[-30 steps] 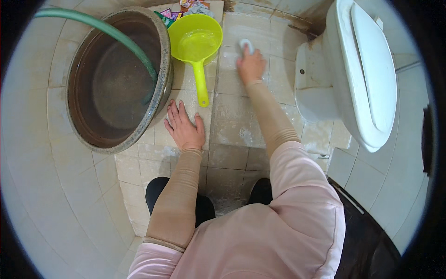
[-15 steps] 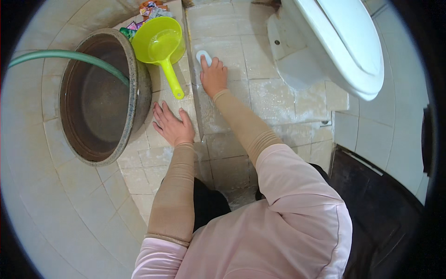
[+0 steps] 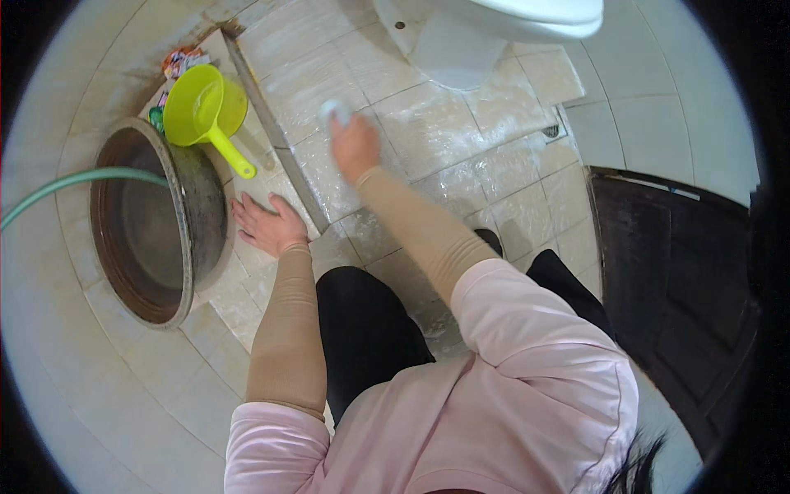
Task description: The person is scrubbing and cleaning the tiled floor in a bathroom using a brush and a sponge.
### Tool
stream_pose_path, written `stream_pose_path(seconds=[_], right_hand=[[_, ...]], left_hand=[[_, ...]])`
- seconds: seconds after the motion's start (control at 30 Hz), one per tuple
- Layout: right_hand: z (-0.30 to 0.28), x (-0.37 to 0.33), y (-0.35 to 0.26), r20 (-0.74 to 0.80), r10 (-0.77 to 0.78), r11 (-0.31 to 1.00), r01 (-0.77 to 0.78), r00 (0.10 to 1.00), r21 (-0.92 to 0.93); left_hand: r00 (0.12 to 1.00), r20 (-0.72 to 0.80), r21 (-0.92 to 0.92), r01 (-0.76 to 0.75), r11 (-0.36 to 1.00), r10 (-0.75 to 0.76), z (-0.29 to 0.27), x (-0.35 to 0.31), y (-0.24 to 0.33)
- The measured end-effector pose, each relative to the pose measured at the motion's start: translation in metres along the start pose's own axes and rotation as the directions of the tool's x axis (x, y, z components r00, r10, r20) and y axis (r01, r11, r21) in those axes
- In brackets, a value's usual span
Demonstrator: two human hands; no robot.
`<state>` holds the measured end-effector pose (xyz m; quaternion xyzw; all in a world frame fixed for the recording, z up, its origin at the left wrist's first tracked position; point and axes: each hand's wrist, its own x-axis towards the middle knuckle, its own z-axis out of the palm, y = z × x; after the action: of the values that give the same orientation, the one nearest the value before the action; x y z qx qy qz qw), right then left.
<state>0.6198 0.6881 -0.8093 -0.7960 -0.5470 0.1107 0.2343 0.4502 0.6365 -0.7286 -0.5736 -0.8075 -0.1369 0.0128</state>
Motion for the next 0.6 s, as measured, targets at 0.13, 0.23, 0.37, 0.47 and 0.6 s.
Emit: stream_pose_path(seconds=[0.13,0.23,0.37,0.47,0.6], right_hand=[[-0.005,-0.041,-0.032,0.033,-0.293,0.953,0.294,0.956,-0.069],[-0.038,-0.023,0.016,0.130,-0.187,0.980,0.195,0.974,-0.048],[-0.103,0.001,0.132,-0.156,0.073,0.971,-0.106,0.985,-0.213],[-0.110,0.009,0.168,-0.224,0.199,0.969,-0.226,0.954,-0.101],[-0.073,-0.014,0.111,-0.194,0.074,0.995,-0.060,0.978,0.077]], left_hand=[[1.000,-0.008,0.016,-0.008,1.000,0.008,0.003,-0.002,-0.001],[0.999,-0.026,0.019,-0.028,0.999,0.029,0.007,-0.004,-0.003],[0.999,-0.030,0.030,-0.033,0.999,0.034,0.009,-0.005,-0.004],[0.999,-0.031,0.047,-0.043,0.998,0.045,0.010,-0.005,-0.005],[1.000,-0.021,0.042,-0.016,0.999,0.016,0.008,-0.006,-0.002]])
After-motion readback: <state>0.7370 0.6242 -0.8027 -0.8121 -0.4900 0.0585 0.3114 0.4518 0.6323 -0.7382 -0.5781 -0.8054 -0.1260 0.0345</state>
